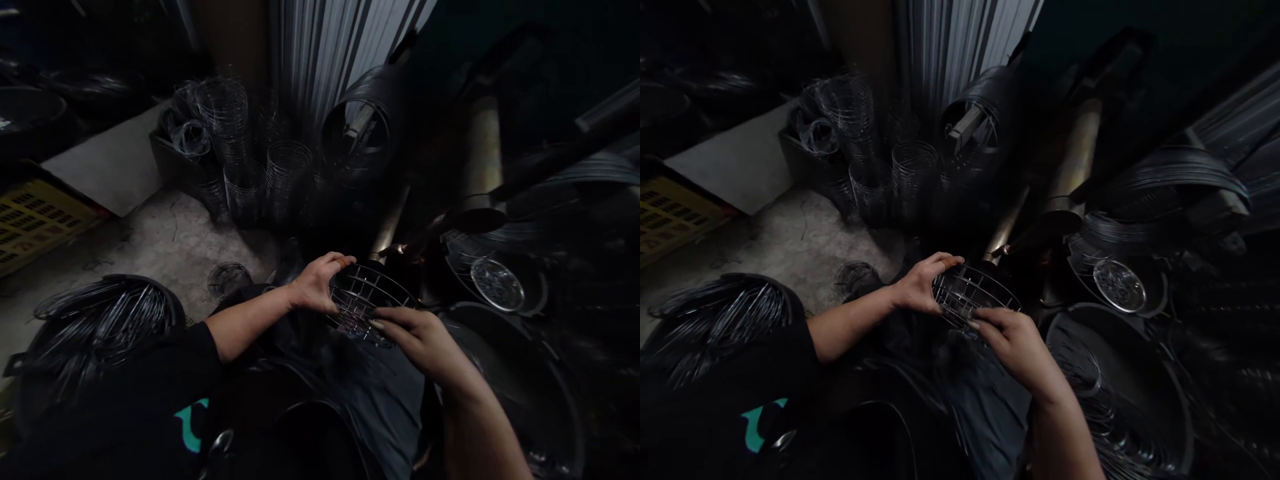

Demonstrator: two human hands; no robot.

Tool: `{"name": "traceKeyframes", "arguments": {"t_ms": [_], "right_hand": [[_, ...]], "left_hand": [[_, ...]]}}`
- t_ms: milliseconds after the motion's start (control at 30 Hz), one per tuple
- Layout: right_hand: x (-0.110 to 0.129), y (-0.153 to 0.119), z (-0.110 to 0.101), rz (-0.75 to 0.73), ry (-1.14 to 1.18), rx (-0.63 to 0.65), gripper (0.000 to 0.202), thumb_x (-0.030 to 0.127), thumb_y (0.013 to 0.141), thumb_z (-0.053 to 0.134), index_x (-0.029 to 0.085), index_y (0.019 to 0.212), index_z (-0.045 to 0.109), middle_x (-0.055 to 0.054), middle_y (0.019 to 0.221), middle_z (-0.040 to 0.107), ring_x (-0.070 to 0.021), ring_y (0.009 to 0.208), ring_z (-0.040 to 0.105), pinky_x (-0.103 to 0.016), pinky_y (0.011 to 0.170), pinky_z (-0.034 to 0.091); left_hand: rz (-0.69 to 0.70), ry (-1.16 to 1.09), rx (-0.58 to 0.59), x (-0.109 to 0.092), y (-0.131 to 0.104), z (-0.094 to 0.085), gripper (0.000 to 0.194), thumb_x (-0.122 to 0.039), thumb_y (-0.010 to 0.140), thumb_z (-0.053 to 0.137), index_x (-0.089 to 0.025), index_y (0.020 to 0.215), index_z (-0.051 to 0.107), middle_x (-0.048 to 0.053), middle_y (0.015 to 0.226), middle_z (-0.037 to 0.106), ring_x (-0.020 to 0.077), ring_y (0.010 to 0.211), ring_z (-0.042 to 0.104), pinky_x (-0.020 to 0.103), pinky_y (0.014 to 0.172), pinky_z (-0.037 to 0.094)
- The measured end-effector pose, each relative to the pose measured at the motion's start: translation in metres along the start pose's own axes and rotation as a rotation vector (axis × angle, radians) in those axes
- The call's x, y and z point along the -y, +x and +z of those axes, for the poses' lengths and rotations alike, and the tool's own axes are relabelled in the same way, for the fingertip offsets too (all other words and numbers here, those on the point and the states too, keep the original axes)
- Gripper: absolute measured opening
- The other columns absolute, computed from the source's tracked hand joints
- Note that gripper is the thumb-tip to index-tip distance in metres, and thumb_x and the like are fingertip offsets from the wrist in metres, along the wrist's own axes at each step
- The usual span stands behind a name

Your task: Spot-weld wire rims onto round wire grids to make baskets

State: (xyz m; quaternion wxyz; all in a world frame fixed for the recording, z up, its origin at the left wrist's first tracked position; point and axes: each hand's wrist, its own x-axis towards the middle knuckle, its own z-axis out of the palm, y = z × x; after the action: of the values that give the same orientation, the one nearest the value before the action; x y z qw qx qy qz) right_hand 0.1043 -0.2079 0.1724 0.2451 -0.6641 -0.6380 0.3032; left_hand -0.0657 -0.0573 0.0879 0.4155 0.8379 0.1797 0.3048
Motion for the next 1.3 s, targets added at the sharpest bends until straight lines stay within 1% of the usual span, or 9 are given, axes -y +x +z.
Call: {"name": "traceKeyframes", "arguments": {"t_ms": [100, 200, 333, 433, 600, 667, 833, 1167, 1300], "right_hand": [[-0.012, 0.003, 0.019, -0.094, -0.481, -0.126, 0.028, 0.023, 0.08, 0.055, 0.019, 0.104, 0.07, -0.008, 0.09, 0.071, -0.0225, 0.074, 0.068, -0.031, 0.065, 0.055], [-0.017, -0.003, 0.031, -0.18, -0.707, -0.207, 0.032, 0.019, 0.082, 0.052, 0.015, 0.109, 0.068, -0.01, 0.094, 0.071, -0.0227, 0.07, 0.068, -0.032, 0.062, 0.054], [-0.023, -0.004, 0.03, -0.331, -0.618, -0.383, 0.026, 0.017, 0.089, 0.045, 0.014, 0.101, 0.069, -0.007, 0.09, 0.072, -0.0195, 0.072, 0.068, -0.029, 0.063, 0.053], [-0.026, 0.003, 0.023, -0.392, -0.595, -0.447, 0.026, 0.016, 0.09, 0.044, 0.015, 0.098, 0.069, -0.006, 0.086, 0.072, -0.0169, 0.069, 0.067, -0.026, 0.061, 0.051], [-0.026, 0.012, 0.019, -0.323, -0.786, -0.432, 0.032, 0.019, 0.091, 0.04, 0.011, 0.104, 0.068, -0.011, 0.088, 0.071, -0.0199, 0.067, 0.066, -0.03, 0.058, 0.049], [-0.027, 0.014, 0.02, -0.316, -0.754, -0.426, 0.031, 0.016, 0.089, 0.041, 0.012, 0.102, 0.069, -0.01, 0.088, 0.071, -0.0196, 0.066, 0.066, -0.03, 0.058, 0.048], [-0.033, 0.017, 0.02, -0.404, -0.616, -0.515, 0.026, 0.011, 0.087, 0.047, 0.013, 0.099, 0.07, -0.008, 0.088, 0.072, -0.0176, 0.071, 0.067, -0.028, 0.061, 0.049], [-0.042, 0.029, 0.009, -0.398, -0.652, -0.525, 0.024, 0.014, 0.088, 0.049, 0.016, 0.099, 0.07, -0.005, 0.088, 0.072, -0.0168, 0.072, 0.067, -0.027, 0.063, 0.049], [-0.043, 0.035, 0.004, -0.385, -0.658, -0.541, 0.024, 0.015, 0.088, 0.049, 0.015, 0.098, 0.071, -0.006, 0.085, 0.072, -0.0167, 0.069, 0.066, -0.027, 0.062, 0.049]], "left_hand": [[-0.014, 0.011, -0.036, -0.001, 0.002, 0.004, 0.088, -0.039, 0.049, 0.08, -0.014, 0.128, 0.049, 0.013, 0.122, 0.053, 0.0273, 0.109, 0.057, 0.041, 0.098, 0.047], [-0.015, -0.014, -0.054, 0.001, 0.003, 0.005, 0.088, -0.04, 0.049, 0.08, -0.012, 0.127, 0.05, 0.014, 0.121, 0.054, 0.0266, 0.11, 0.057, 0.04, 0.099, 0.047], [-0.044, -0.064, -0.074, 0.002, 0.008, 0.006, 0.089, -0.04, 0.046, 0.082, -0.011, 0.125, 0.052, 0.014, 0.121, 0.054, 0.0263, 0.109, 0.057, 0.039, 0.099, 0.048], [-0.066, -0.077, -0.092, 0.003, 0.016, 0.006, 0.091, -0.037, 0.044, 0.083, -0.013, 0.126, 0.051, 0.012, 0.12, 0.053, 0.0266, 0.11, 0.056, 0.039, 0.099, 0.048], [-0.062, -0.031, -0.14, 0.001, 0.027, 0.005, 0.089, -0.038, 0.048, 0.081, -0.013, 0.127, 0.05, 0.012, 0.121, 0.053, 0.0266, 0.111, 0.056, 0.039, 0.1, 0.047], [-0.062, -0.012, -0.145, 0.001, 0.028, 0.005, 0.088, -0.039, 0.049, 0.08, -0.012, 0.127, 0.05, 0.013, 0.121, 0.053, 0.0264, 0.111, 0.056, 0.038, 0.1, 0.047], [-0.094, -0.036, -0.125, 0.003, 0.029, 0.006, 0.089, -0.036, 0.047, 0.081, -0.012, 0.126, 0.05, 0.013, 0.122, 0.053, 0.0269, 0.111, 0.057, 0.037, 0.1, 0.047], [-0.084, -0.092, -0.162, 0.014, 0.043, 0.012, 0.09, -0.033, 0.043, 0.083, -0.012, 0.125, 0.052, 0.013, 0.123, 0.053, 0.0266, 0.112, 0.056, 0.039, 0.102, 0.045], [-0.09, -0.109, -0.17, 0.02, 0.05, 0.013, 0.091, -0.032, 0.041, 0.083, -0.01, 0.124, 0.053, 0.013, 0.122, 0.053, 0.0275, 0.111, 0.056, 0.039, 0.101, 0.045]]}}
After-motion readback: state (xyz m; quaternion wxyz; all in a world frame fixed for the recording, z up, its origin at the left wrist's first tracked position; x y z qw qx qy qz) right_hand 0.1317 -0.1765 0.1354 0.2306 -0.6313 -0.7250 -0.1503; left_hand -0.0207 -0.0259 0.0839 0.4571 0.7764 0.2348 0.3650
